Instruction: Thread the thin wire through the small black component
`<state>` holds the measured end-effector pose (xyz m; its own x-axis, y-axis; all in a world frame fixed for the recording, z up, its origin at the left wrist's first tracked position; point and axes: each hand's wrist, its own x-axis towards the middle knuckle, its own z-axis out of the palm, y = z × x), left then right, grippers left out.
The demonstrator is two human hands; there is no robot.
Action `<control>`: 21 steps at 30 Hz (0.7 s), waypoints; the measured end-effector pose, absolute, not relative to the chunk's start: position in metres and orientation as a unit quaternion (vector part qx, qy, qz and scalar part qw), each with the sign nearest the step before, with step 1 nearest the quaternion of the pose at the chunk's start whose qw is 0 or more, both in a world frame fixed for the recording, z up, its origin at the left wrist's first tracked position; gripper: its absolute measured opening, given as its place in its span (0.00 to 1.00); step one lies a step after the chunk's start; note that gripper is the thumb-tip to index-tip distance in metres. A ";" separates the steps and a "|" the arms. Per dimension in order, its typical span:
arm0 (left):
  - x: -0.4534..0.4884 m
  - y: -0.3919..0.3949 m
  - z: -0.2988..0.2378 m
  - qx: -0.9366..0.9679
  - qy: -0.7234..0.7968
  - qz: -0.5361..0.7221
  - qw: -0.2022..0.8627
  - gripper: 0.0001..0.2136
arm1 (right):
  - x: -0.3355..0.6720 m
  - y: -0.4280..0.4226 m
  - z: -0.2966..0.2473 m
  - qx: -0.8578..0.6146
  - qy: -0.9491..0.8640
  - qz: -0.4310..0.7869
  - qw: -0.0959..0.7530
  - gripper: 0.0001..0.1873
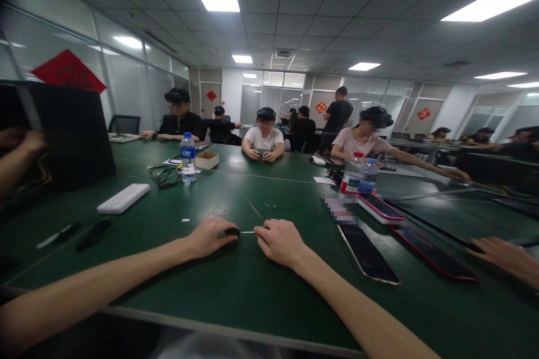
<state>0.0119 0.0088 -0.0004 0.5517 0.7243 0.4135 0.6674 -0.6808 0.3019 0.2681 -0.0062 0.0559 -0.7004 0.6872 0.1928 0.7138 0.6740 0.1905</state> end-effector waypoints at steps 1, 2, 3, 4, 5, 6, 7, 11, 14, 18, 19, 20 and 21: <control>0.012 0.009 0.000 0.879 0.396 0.260 0.054 0.11 | 0.268 -0.006 0.056 -0.383 -0.913 -0.127 0.055 0.18; 0.012 0.009 0.000 0.879 0.396 0.261 0.052 0.11 | 0.269 -0.006 0.055 -0.383 -0.913 -0.125 0.059 0.18; 0.012 0.009 0.000 0.878 0.397 0.263 0.051 0.11 | 0.269 -0.005 0.055 -0.384 -0.913 -0.121 0.063 0.18; 0.012 0.008 0.000 0.877 0.398 0.265 0.050 0.11 | 0.270 -0.004 0.054 -0.385 -0.913 -0.114 0.068 0.18; 0.012 0.008 0.000 0.877 0.398 0.266 0.050 0.11 | 0.270 -0.004 0.052 -0.386 -0.913 -0.106 0.073 0.19; 0.012 0.008 0.000 0.876 0.398 0.268 0.051 0.11 | 0.271 -0.003 0.051 -0.387 -0.914 -0.097 0.077 0.19; 0.011 0.008 0.000 0.876 0.397 0.269 0.053 0.11 | 0.272 -0.002 0.050 -0.387 -0.914 -0.087 0.082 0.19; 0.010 0.008 -0.001 0.875 0.394 0.272 0.066 0.12 | 0.274 0.001 0.046 -0.388 -0.915 -0.061 0.096 0.19; 0.010 0.008 -0.001 0.874 0.395 0.275 0.066 0.12 | 0.274 0.001 0.047 -0.386 -0.916 -0.058 0.096 0.19; 0.012 0.007 -0.001 0.875 0.403 0.261 0.055 0.12 | 0.270 -0.004 0.051 -0.387 -0.914 -0.100 0.066 0.19; 0.012 0.007 -0.001 0.874 0.408 0.258 0.051 0.12 | 0.268 -0.006 0.052 -0.390 -0.912 -0.115 0.055 0.18; 0.013 0.007 -0.002 0.873 0.413 0.255 0.047 0.12 | 0.266 -0.009 0.054 -0.393 -0.909 -0.128 0.045 0.18; 0.013 0.007 -0.002 0.871 0.418 0.253 0.042 0.11 | 0.264 -0.012 0.055 -0.397 -0.906 -0.138 0.038 0.18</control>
<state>0.0132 0.0073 -0.0018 0.5225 0.7504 0.4050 0.7074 -0.6466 0.2855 0.2640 -0.0117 0.0554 -0.6814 0.7100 0.1778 0.7307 0.6462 0.2201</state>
